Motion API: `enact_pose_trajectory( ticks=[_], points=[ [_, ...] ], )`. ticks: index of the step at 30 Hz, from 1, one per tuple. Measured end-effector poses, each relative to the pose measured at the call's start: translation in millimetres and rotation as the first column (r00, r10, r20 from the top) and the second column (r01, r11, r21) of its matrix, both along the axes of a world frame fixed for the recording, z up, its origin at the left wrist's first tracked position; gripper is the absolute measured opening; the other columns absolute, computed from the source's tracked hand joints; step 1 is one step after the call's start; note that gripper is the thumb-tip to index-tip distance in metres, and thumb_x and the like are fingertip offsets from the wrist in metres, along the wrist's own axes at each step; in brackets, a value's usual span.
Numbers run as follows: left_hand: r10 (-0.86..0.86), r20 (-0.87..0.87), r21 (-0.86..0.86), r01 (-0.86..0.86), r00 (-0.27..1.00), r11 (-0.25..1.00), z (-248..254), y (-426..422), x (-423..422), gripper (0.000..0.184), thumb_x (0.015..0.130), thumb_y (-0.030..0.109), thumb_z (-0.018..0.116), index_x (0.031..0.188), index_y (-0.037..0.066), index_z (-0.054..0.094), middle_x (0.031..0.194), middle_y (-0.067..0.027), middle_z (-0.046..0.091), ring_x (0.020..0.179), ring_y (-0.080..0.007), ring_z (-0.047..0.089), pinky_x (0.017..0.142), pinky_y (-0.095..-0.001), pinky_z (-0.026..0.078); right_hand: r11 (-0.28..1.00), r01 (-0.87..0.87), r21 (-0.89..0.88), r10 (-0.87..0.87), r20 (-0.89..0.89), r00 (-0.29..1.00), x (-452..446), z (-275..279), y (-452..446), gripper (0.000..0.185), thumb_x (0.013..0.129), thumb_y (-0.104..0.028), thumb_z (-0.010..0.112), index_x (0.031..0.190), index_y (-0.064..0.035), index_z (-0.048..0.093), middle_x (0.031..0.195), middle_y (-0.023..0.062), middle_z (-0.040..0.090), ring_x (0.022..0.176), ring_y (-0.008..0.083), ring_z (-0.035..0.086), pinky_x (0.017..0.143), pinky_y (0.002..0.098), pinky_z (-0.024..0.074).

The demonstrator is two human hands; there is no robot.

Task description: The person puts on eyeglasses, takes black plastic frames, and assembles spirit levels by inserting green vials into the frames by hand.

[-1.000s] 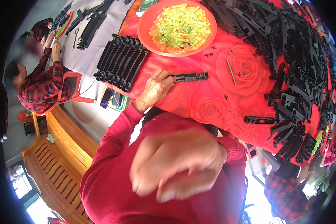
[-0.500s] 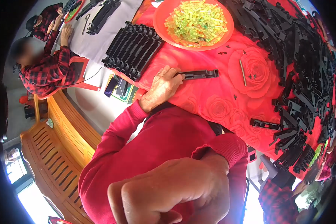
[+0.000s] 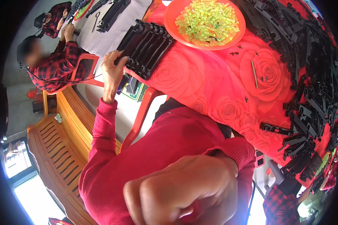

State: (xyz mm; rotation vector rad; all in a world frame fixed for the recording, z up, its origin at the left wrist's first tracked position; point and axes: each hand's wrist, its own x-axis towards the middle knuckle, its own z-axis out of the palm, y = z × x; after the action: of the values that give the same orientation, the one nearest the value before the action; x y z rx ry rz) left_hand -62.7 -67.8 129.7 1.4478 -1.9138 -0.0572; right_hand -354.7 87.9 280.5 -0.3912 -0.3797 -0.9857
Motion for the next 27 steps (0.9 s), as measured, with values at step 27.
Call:
enact_pose_trajectory(
  ticks=[27],
  points=[
    [0.089, 0.226, 0.144, -0.124, 0.97, 0.982, -37.1, -82.2, 47.9, 0.036, 0.075, 0.006, 0.071, 0.105, 0.005, 0.052, 0.104, -0.0183, 0.06, 0.093, -0.0399, 0.06, 0.077, -0.0447, 0.05, 0.733, 0.679, -0.041, -0.457, -0.769, 0.447, -62.9, -117.0, -97.0, 0.005, 0.086, -0.009, 0.058, 0.086, -0.0045, 0.055, 0.078, 0.0048, 0.059, 0.052, 0.0046, 0.043, 0.046, 0.0206, 0.0328]
  ],
)
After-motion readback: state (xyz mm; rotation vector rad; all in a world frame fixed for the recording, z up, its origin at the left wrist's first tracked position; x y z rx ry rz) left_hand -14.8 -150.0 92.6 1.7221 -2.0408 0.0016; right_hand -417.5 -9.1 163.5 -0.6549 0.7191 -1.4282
